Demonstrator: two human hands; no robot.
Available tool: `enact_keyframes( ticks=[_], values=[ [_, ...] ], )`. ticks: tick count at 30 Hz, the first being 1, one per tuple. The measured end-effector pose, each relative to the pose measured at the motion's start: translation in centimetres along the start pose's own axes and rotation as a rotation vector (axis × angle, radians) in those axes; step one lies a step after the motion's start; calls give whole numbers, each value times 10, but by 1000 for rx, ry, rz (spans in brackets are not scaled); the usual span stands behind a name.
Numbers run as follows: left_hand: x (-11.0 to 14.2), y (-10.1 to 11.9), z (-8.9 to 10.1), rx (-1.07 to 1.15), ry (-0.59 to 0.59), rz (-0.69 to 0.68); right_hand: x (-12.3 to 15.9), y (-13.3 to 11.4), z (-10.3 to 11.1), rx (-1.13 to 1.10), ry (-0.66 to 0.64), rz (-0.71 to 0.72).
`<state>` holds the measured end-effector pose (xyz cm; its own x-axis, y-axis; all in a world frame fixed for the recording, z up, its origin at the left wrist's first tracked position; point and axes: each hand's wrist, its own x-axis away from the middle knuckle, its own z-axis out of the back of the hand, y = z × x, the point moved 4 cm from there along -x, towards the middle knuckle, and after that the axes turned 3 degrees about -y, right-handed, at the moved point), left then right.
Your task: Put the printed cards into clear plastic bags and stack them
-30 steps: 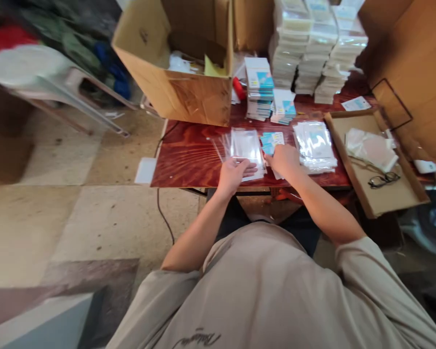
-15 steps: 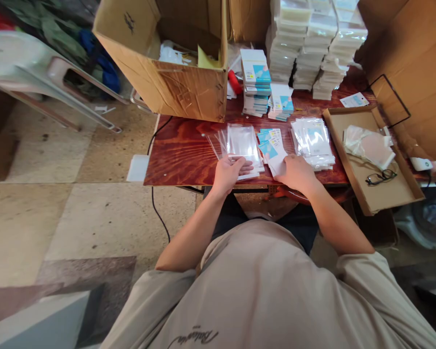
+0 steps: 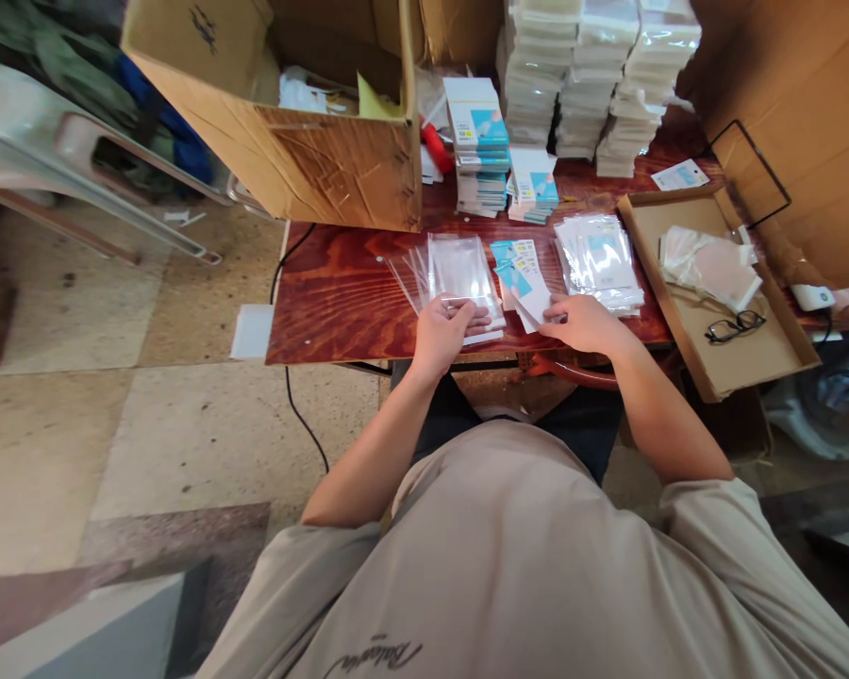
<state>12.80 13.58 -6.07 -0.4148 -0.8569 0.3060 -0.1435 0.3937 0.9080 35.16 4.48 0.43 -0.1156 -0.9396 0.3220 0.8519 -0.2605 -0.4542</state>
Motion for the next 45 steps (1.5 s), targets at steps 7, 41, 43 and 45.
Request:
enact_keyframes(
  ticks=[7,41,43,45],
  values=[
    [3,5,-4,-175,86,-222,19,-3,13,278,338,-78],
    [1,16,-39,2,108,-96,12,-53,-26,-78,671,-36],
    [1,18,-34,-13,120,-62,10,-44,-26,-222,701,-80],
    [2,23,-25,-12,135,-60,4,-27,-24,-441,726,-133]
  ],
)
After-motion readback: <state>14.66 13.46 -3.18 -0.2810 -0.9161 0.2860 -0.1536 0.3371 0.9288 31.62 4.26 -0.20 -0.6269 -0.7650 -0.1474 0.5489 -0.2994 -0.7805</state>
